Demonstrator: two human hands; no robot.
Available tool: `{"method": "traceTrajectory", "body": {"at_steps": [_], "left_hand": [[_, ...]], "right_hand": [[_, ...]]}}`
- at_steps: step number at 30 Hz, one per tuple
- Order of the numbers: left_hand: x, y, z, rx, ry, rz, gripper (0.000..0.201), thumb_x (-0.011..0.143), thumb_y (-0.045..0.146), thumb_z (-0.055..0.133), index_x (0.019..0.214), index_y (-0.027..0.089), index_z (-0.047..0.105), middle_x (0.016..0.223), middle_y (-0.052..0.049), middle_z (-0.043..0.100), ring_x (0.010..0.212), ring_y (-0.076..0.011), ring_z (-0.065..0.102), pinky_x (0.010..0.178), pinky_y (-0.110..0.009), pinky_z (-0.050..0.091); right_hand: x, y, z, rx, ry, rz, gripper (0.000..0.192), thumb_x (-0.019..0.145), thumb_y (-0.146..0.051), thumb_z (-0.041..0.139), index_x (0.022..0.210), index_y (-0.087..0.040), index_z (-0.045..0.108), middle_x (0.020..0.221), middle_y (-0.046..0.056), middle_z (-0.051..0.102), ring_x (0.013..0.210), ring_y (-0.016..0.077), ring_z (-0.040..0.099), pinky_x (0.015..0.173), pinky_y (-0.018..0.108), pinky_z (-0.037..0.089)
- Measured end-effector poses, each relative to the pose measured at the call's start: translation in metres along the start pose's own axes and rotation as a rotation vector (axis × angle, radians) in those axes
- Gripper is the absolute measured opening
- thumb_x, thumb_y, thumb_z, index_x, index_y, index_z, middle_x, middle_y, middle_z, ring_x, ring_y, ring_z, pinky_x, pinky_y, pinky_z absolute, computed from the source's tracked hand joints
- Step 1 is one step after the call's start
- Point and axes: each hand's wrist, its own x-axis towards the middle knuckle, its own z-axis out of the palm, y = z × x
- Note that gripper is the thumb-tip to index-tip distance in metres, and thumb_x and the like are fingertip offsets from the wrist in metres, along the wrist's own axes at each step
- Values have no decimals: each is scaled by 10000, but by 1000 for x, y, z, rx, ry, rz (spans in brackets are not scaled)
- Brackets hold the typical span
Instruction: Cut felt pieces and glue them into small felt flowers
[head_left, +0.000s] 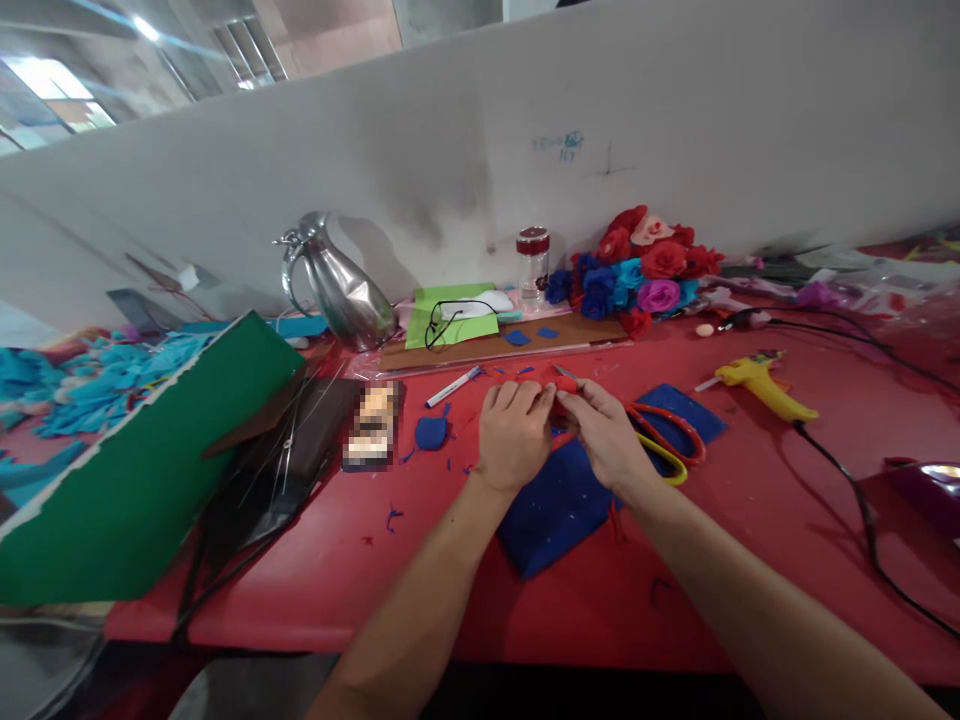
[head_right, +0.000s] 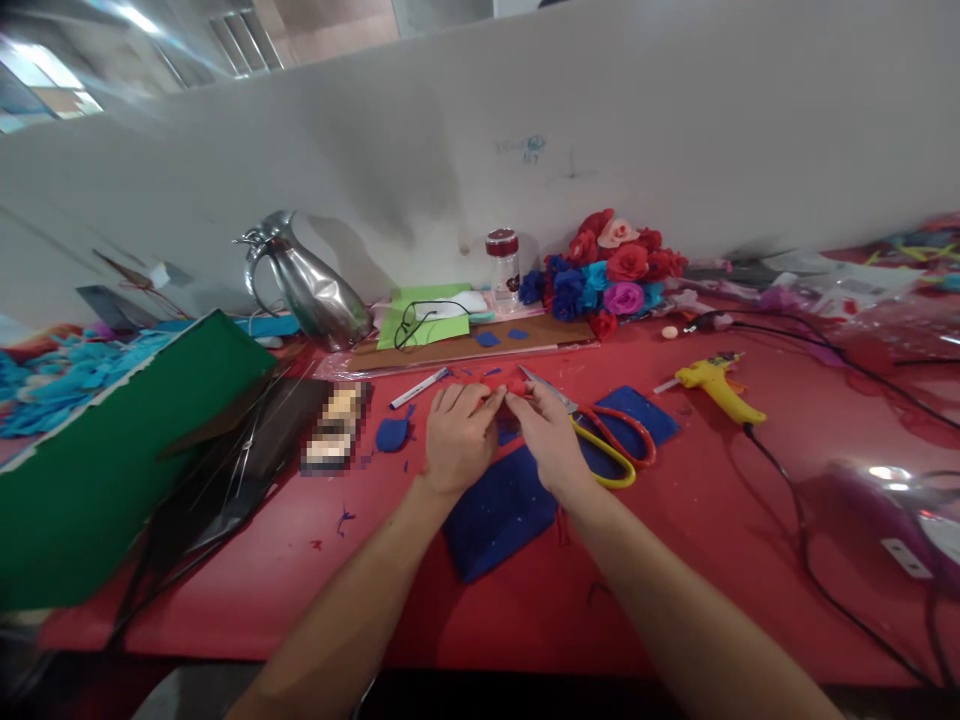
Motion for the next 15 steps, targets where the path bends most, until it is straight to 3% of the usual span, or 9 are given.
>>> {"method": "traceTrajectory", "body": {"at_steps": [2, 4, 6, 8, 10, 15], "left_hand": [[3, -4, 0, -222, 38, -204, 275, 830, 196, 524, 1055, 206, 681, 970, -86, 666, 936, -224, 558, 852, -376, 407], [6, -9, 0, -554, 76, -512, 214, 814, 242, 568, 972, 207, 709, 937, -73, 674, 918, -214, 578, 850, -356, 424], [10, -11, 0, -965, -4, -828, 185, 770, 341, 646, 828, 183, 721, 826, -60, 675, 813, -194, 599, 777, -328, 455], [13, -11, 0, -1328, -155, -1039, 253, 679, 406, 734, 730, 160, 707, 737, -46, 659, 709, -164, 592, 704, -304, 473], [14, -8, -1, -1539, -232, -1109, 286, 608, 394, 794, 719, 148, 699, 733, -38, 656, 684, -138, 588, 691, -281, 486], [13, -1, -3, -1695, -184, -1069, 303, 581, 310, 827, 812, 169, 691, 883, -37, 675, 807, -136, 616, 751, -262, 507]], "right_hand": [[0, -1, -1, 13, 28, -27, 198, 616, -319, 737, 751, -231, 623, 726, -32, 667, 672, 139, 607, 667, 291, 496], [1, -3, -3, 34, 38, -49, 184, 619, -310, 739, 746, -229, 633, 743, -31, 678, 678, 132, 606, 655, 274, 487], [1, -4, -3, 45, 35, -44, 178, 605, -294, 750, 734, -225, 648, 758, -30, 684, 688, 120, 600, 638, 248, 470], [1, -4, -4, 40, 27, -22, 179, 584, -279, 764, 722, -220, 667, 753, -32, 683, 676, 107, 586, 609, 224, 447], [2, -3, -4, 36, 22, -17, 178, 574, -276, 771, 714, -215, 679, 725, -39, 671, 636, 88, 560, 582, 208, 426], [1, -1, -2, 73, 59, -53, 190, 557, -279, 793, 689, -214, 673, 653, -61, 627, 561, 61, 502, 553, 195, 411]]}}
